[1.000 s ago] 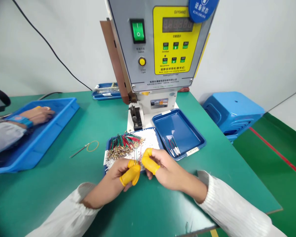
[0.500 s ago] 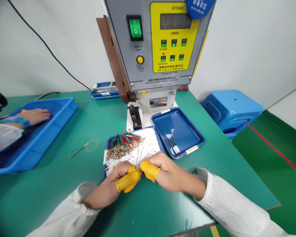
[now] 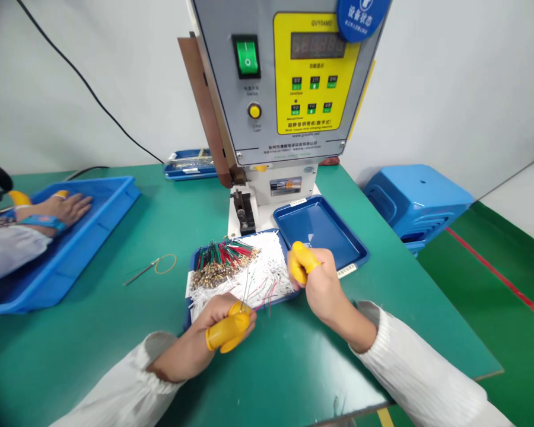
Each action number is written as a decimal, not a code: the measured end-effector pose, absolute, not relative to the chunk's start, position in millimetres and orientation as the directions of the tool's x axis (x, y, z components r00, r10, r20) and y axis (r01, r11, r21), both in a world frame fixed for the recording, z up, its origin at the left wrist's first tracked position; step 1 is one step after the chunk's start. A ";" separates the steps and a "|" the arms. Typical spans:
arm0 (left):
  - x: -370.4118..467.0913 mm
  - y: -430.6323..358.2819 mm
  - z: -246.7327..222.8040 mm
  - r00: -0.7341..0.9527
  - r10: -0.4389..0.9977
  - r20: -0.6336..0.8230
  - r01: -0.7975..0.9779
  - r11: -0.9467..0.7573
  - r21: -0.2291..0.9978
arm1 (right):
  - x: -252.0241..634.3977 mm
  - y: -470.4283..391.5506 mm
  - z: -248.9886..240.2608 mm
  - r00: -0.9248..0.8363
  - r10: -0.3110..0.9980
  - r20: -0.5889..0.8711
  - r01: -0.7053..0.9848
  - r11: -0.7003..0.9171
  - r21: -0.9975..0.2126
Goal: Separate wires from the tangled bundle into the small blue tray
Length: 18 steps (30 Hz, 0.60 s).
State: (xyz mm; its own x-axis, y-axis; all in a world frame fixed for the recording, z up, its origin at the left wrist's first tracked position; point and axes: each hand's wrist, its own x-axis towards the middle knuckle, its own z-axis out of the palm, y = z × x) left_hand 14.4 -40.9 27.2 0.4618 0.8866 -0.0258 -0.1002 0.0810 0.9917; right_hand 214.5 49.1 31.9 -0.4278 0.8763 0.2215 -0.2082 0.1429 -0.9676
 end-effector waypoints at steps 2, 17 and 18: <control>13.1 -41.0 26.2 0.454 0.891 -0.016 -0.119 0.079 0.990 | 213.1 48.4 34.0 -0.516 0.832 0.204 -0.147 0.149 -0.978; 13.9 -37.3 26.2 0.559 0.829 0.007 -0.072 0.040 0.997 | 207.5 34.1 21.3 -0.742 0.542 0.394 -0.237 0.338 -0.911; 13.9 -37.6 27.2 0.559 0.829 0.005 -0.068 0.039 0.997 | 207.0 32.7 20.3 -0.715 0.553 0.428 -0.262 0.356 -0.897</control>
